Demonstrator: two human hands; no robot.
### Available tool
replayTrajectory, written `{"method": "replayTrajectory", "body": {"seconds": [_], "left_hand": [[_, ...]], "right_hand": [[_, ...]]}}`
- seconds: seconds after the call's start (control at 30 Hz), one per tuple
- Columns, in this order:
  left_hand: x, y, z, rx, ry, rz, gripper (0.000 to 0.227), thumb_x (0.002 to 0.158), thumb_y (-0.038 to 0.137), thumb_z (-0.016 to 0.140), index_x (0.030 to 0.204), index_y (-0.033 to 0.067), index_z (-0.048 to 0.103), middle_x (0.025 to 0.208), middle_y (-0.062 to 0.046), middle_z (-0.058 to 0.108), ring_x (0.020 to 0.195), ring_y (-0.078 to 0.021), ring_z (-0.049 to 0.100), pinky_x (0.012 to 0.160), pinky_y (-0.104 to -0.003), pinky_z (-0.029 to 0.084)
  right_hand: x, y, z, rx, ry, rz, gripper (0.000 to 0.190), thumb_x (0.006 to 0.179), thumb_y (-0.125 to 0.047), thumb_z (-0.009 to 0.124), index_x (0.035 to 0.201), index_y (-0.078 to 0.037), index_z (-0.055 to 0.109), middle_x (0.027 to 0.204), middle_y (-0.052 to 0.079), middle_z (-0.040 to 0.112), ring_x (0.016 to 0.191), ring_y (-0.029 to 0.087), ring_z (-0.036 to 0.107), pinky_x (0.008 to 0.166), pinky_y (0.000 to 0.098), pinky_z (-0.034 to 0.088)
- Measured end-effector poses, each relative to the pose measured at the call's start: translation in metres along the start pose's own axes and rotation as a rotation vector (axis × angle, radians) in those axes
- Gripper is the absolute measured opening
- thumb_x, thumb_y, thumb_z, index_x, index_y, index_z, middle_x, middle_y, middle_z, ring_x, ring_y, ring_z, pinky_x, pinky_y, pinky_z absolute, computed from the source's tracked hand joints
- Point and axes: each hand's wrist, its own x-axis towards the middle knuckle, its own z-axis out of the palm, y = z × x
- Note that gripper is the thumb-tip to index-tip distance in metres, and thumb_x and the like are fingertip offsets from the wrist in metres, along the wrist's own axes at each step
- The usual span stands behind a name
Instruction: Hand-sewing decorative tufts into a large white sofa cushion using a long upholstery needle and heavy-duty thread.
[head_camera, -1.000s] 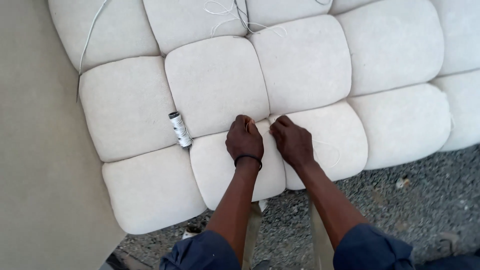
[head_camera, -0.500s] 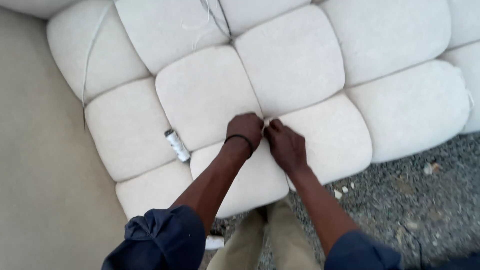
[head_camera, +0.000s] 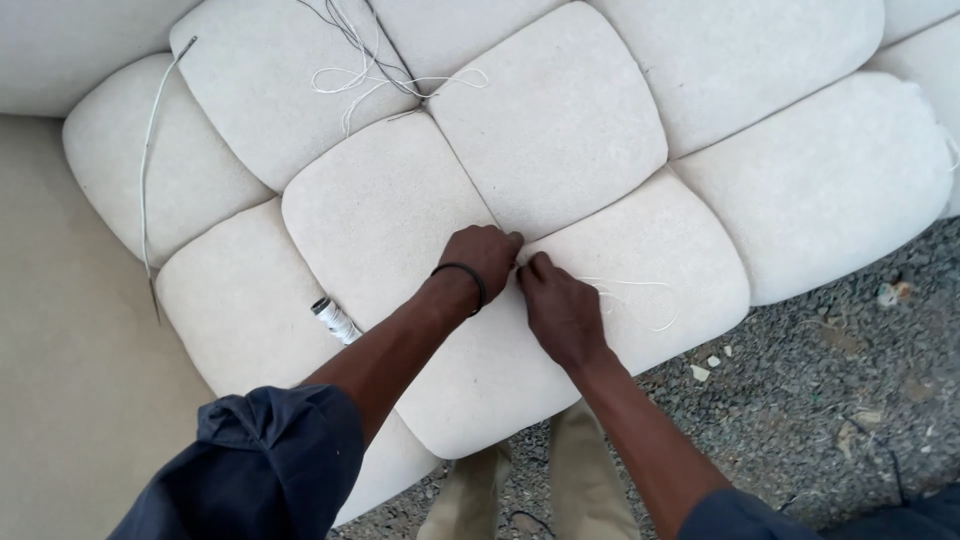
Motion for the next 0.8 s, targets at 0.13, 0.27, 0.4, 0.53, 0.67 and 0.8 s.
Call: {"method": "replayTrajectory", "body": {"seconds": [0.13,0.27,0.4,0.53,0.67,0.8], "left_hand": [[-0.001,-0.002,0.013,0.149,0.029,0.038,0.04,0.107,0.012,0.069,0.146,0.0052,0.072,0.115,-0.017,0.085,0.099,-0.0393,0.086,0.079,-0.054,0.072],[0.022,-0.007,0.037,0.168,0.082,0.063,0.041,0.103,0.016,0.071,0.143,0.0094,0.074,0.109,-0.013,0.085,0.092,-0.0347,0.085,0.073,-0.05,0.07],[0.016,-0.012,0.044,0.287,0.171,0.123,0.035,0.1,0.015,0.073,0.135,0.0124,0.076,0.109,-0.008,0.082,0.093,-0.0295,0.082,0.077,-0.044,0.064],[0.011,-0.021,0.055,0.375,0.484,0.236,0.026,0.088,-0.001,0.067,0.099,0.0216,0.073,0.09,0.001,0.069,0.095,-0.0259,0.063,0.094,-0.042,0.048],[0.008,-0.016,0.049,0.4,0.481,0.225,0.023,0.087,-0.001,0.067,0.094,0.0205,0.073,0.084,0.003,0.065,0.108,-0.0266,0.057,0.095,-0.044,0.044],[0.017,-0.013,0.05,0.426,0.529,0.193,0.015,0.095,0.005,0.069,0.093,0.0197,0.074,0.083,0.003,0.063,0.113,-0.0267,0.056,0.102,-0.045,0.043]], "right_hand": [[-0.048,0.009,0.014,-0.009,-0.089,0.118,0.015,0.119,-0.025,0.062,0.113,-0.017,0.073,0.1,-0.003,0.059,0.066,0.021,0.072,0.056,0.0426,0.061],[-0.087,0.012,0.018,-0.068,-0.104,0.109,0.017,0.12,-0.025,0.062,0.109,-0.017,0.072,0.1,-0.004,0.059,0.065,0.018,0.073,0.053,0.0378,0.059],[-0.116,0.014,0.024,-0.096,-0.09,0.082,0.01,0.115,-0.024,0.067,0.112,-0.016,0.072,0.098,-0.003,0.062,0.066,0.019,0.074,0.05,0.0364,0.057],[-0.156,0.026,0.043,-0.108,-0.064,0.099,0.006,0.107,-0.011,0.067,0.107,-0.016,0.068,0.092,0.004,0.062,0.056,0.029,0.065,0.037,0.0452,0.047],[-0.166,0.028,0.039,-0.047,-0.183,0.175,0.012,0.113,-0.019,0.062,0.121,-0.016,0.07,0.101,0.004,0.069,0.057,0.027,0.072,0.041,0.0457,0.057],[-0.167,0.033,0.042,-0.047,-0.153,0.15,0.011,0.11,-0.015,0.063,0.119,-0.014,0.07,0.1,0.005,0.07,0.054,0.027,0.069,0.039,0.0434,0.052]]}}
